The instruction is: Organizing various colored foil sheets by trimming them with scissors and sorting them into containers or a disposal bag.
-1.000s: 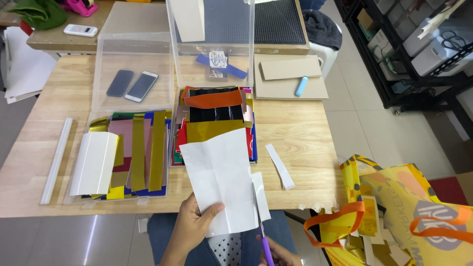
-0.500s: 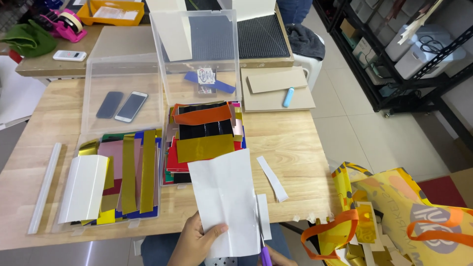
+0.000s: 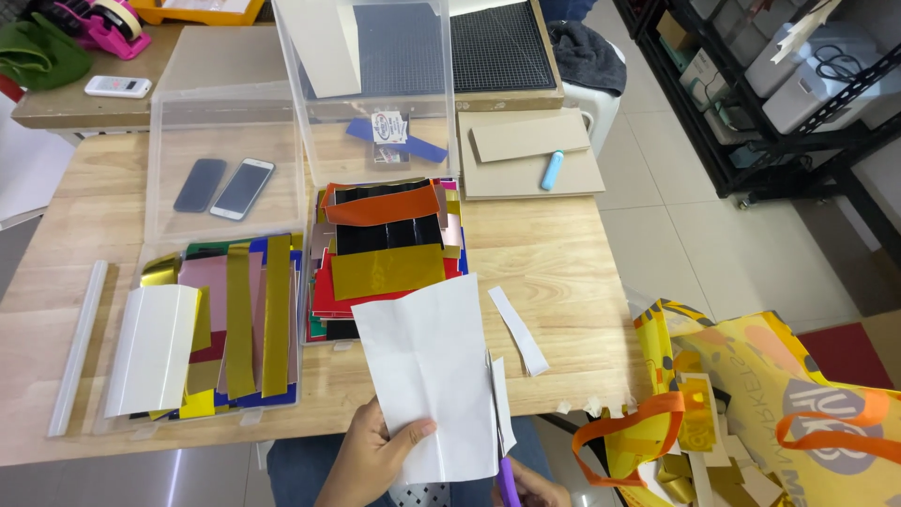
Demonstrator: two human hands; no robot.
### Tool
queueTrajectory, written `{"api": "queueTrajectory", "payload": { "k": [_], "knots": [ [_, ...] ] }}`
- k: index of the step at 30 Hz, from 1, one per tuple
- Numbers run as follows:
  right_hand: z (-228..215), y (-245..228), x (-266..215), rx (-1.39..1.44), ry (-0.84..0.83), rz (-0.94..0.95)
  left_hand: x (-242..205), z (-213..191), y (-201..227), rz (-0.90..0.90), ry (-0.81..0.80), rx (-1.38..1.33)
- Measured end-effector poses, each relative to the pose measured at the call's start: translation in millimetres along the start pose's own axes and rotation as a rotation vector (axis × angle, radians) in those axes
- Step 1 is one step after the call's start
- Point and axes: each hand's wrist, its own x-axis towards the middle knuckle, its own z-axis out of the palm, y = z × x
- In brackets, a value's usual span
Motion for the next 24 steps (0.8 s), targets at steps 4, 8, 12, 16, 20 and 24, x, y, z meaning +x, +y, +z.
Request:
{"api": "queueTrajectory", "payload": {
  "k": [4, 8, 12, 16, 20, 24],
  "knots": [
    [18.4, 2.8, 5.5, 0.185, 0.236, -0.046, -1.8, 8.0, 19.5, -0.030, -0.086, 0.055],
    [29.4, -19.3, 10.9, 0.066, 0.426, 0.037, 6.8, 15.1, 21.1, -0.186, -0.082, 0.153],
    [13.2, -15.5, 24.2, 0.077, 0.428, 0.144, 19.4, 19.8, 24.9, -0.107, -0.126, 0.036],
    [-8.5, 3.0, 41.1, 0.104, 0.280, -0.022, 42.9, 24.8, 15.1, -0.128, -0.079, 0.018],
    [-26.5, 24.7, 69.1, 0.103, 0.292, 0.035, 69.8, 32.7, 12.6, -0.167, -0.051, -0.073],
    [-34.1, 37.7, 101.7, 0.135, 0.218, -0.116, 108.0, 39.5, -15.2, -0.121, -0.015, -0.111]
  ]
}}
